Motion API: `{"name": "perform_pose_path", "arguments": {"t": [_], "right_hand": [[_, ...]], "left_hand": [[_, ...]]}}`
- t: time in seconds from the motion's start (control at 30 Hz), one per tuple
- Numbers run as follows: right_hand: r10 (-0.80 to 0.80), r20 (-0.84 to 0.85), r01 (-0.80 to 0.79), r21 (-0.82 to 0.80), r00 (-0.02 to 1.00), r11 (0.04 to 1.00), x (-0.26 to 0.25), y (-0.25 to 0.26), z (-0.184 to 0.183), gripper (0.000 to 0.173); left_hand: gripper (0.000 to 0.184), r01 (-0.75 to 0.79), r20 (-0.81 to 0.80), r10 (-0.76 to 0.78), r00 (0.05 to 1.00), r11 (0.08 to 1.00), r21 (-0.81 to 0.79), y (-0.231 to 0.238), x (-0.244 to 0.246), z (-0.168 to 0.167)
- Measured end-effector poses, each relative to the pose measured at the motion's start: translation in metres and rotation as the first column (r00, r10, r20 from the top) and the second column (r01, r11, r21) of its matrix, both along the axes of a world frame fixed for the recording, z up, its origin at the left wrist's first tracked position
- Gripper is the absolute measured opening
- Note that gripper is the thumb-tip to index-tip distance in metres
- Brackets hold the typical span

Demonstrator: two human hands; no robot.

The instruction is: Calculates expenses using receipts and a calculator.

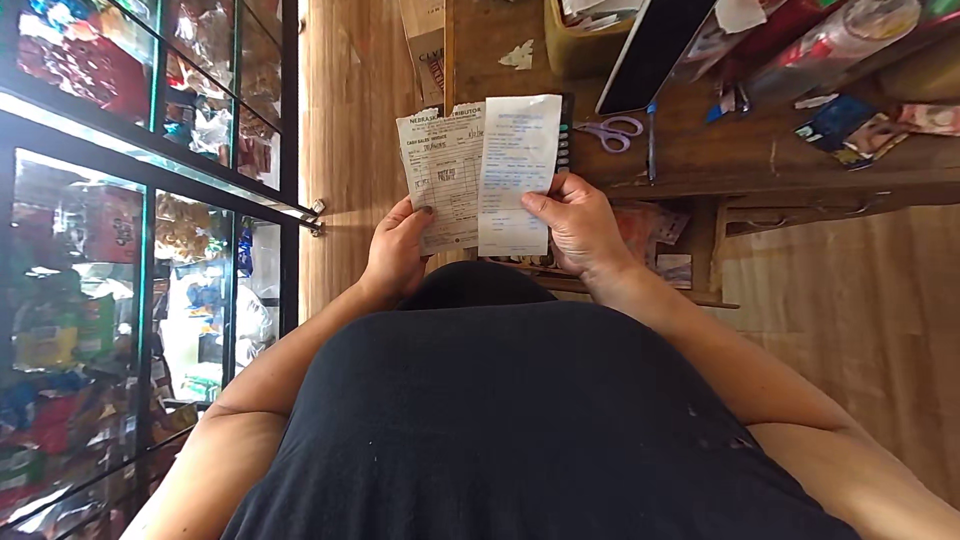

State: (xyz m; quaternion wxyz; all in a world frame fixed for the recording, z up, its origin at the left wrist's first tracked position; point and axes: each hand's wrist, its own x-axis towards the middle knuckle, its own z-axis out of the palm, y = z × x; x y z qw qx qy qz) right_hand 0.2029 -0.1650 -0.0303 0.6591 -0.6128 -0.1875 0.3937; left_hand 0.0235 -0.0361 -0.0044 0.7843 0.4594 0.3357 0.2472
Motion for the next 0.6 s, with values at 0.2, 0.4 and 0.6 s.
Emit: {"name": "perform_pose_path", "arguments": {"t": [0.2,0.4,0.6], "right_hand": [[0.009,0.02,-0.009,0.0,1.0,1.0,-0.002,0.001,-0.001,0.012],[0.003,0.014,-0.003,0.006,1.0,1.0,-0.003,-0.002,-0.002,0.011],[-0.159,0.068,0.17,-0.208,0.985,0.963,0.045,-0.019,-0.038,0.017]], "left_hand": [[0.028,0.007,-0.021,-0.007,1.0,1.0,-0.004,0.0,-0.002,0.001],[0.026,0.017,-0.017,-0.017,1.0,1.0,0.01,-0.001,-0.001,-0.004],[0.026,0.082,-0.233,0.013,0.972,0.916,0.393,0.019,-0.004,-0.034]]}}
